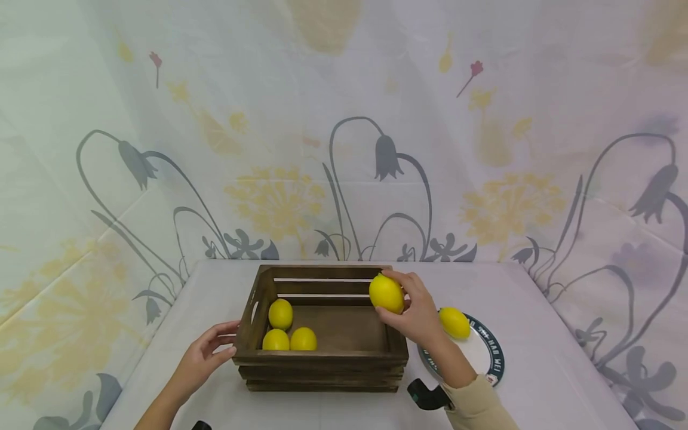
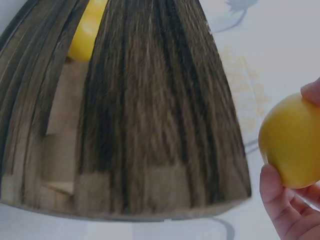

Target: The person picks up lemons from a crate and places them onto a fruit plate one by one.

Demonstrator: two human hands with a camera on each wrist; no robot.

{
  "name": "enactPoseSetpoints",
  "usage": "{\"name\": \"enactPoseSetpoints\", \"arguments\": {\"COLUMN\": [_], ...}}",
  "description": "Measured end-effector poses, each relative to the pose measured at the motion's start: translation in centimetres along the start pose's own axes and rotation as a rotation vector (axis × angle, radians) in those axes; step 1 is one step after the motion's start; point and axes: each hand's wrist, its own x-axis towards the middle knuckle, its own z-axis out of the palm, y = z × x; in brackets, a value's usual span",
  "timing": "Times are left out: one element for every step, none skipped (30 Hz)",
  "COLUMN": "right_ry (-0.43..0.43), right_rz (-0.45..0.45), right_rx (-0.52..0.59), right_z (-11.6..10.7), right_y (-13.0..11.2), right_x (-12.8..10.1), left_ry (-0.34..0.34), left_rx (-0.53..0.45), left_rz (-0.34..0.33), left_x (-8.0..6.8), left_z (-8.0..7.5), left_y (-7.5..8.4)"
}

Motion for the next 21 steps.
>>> {"name": "enactPoseSetpoints", "arguments": {"right_ry": [0.005,0.008,0.014,0.022,0.028,0.032,0.036,0.039,0.043,0.046,0.048,0.049,0.052,0.054,0.058,0.061,0.064,0.066,0.069,0.073,0.075], "right_rz": [0.007,0.013,0.017,0.021,0.025,0.031,0.038,0.044,0.050,0.054,0.058,0.062,0.063,0.064,0.063,0.063,0.065,0.068,0.072,0.077,0.084], "right_rx": [-0.005,-0.006,-0.003,0.000,0.004,0.002,-0.001,-0.005,-0.011,-0.020,-0.029,-0.039,-0.050,-0.059,-0.068,-0.075,-0.083,-0.091,-0.098,-0.102,-0.106], "right_z": [-0.1,-0.2,-0.3,-0.4,-0.5,-0.6,-0.6,-0.7,-0.8,-0.9,-1.0,-1.1,-1.2,-1.4,-1.5,-1.7,-1.8,-1.9,-2.0,-2.1,-2.2], "right_y": [0.3,0.5,0.7,0.8,0.9,1.1,1.2,1.3,1.4,1.5,1.7,1.8,1.9,2.0,2.2,2.3,2.4,2.5,2.6,2.7,2.8], "right_x": [-0.1,-0.3,-0.4,-0.6,-0.7,-0.9,-1.0,-1.1,-1.2,-1.4,-1.5,-1.6,-1.7,-1.8,-1.9,-2.0,-2.1,-2.3,-2.4,-2.6,-2.8], "left_ry": [-0.001,-0.002,-0.004,-0.005,-0.007,-0.007,-0.008,-0.006,-0.005,-0.005,-0.004,-0.004,-0.005,-0.005,-0.006,-0.007,-0.006,-0.005,-0.005,-0.003,-0.002], "left_rx": [-0.002,-0.004,-0.007,-0.010,-0.010,-0.011,-0.011,-0.010,-0.011,-0.009,-0.008,-0.008,-0.008,-0.008,-0.008,-0.008,-0.009,-0.009,-0.010,-0.011,-0.013], "left_rz": [0.004,0.009,0.012,0.015,0.017,0.018,0.020,0.019,0.018,0.018,0.019,0.020,0.023,0.026,0.028,0.031,0.032,0.031,0.030,0.028,0.026], "left_x": [0.0,0.0,0.0,0.0,-0.1,-0.1,-0.1,-0.1,-0.1,-0.1,-0.1,-0.1,-0.1,-0.1,-0.1,-0.1,-0.1,-0.1,-0.1,-0.1,-0.1], "left_z": [0.0,0.0,0.0,0.0,0.0,0.0,0.0,0.0,0.0,0.0,0.0,0.0,0.0,0.0,0.0,0.0,0.0,0.0,0.0,0.0,0.0], "left_y": [0.0,0.0,-0.1,-0.1,-0.1,-0.2,-0.2,-0.2,-0.2,-0.2,-0.2,-0.2,-0.2,-0.2,-0.2,-0.2,-0.2,-0.2,-0.2,-0.2,-0.2]}}
